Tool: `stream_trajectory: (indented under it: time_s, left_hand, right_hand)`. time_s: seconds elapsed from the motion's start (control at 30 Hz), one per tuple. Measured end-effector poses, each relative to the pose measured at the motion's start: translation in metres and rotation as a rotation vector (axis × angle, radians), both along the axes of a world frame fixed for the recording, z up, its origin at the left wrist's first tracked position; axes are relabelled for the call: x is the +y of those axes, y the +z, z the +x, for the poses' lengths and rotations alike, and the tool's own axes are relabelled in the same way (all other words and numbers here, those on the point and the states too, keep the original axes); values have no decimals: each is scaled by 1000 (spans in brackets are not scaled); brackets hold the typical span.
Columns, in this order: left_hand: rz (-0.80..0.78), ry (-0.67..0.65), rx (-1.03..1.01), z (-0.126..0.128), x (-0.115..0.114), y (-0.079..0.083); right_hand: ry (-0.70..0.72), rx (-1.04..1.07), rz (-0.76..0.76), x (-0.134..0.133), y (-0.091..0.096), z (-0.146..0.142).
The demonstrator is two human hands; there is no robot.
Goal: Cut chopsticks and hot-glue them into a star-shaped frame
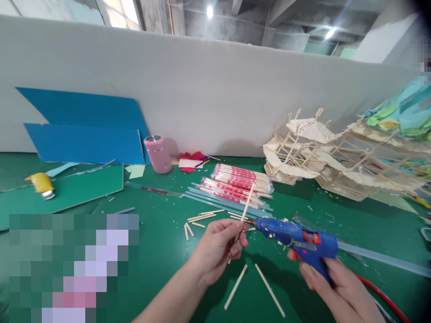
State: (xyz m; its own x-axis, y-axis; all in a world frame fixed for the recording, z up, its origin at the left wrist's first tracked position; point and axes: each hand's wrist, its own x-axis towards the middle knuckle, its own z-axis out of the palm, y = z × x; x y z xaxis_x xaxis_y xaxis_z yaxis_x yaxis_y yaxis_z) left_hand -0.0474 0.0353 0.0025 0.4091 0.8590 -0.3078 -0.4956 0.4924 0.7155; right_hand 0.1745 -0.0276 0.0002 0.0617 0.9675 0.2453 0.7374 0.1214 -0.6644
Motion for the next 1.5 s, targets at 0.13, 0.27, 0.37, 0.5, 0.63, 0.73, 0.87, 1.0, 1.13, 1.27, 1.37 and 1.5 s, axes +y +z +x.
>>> stream_trajectory:
  time_s: [0.13,0.27,0.37,0.5,0.63,0.73,0.87,1.0,1.13,1.27,1.37,1.5]
  left_hand:
    - [-3,0,-9,0,0,0]
    - [2,-5,-7,0,0,0]
    - [0,-4,-3,0,0,1]
    - [-6,2,-6,0,0,1]
    - [-7,7,-20,1,-1,1]
    - [0,2,-25,2,-1,1]
    - [5,0,-22,1,-1,0]
    - [7,3,-19,1,0,0]
    - [7,-1,-20,1,0,-1]
    - [3,-11,-12,1,-1,-1]
    - [11,-7,-8,1,-1,-2]
    - [11,0,-14,1,0,-3]
  right_hand:
    - [70,-49,-90,0,-1,1]
    - [82,-73,-72,-1,-2,2]
    - [87,-76,-70,-1,-2,3]
    - [81,-66,-70,-2,-4,5]
    - [82,-62,-74,-2,-7,7]
    - [97,-60,-87,-2,-5,6]
    - [96,-59,-101,-2,-1,3]
    - [91,-55,-92,-2,-3,5]
    - [105,-52,-90,-1,-9,10]
    - [119,-55,-110,-1,-13,9]
    - [115,-62,-102,-1,-12,8]
    - [140,-61,-101,-1,-14,10]
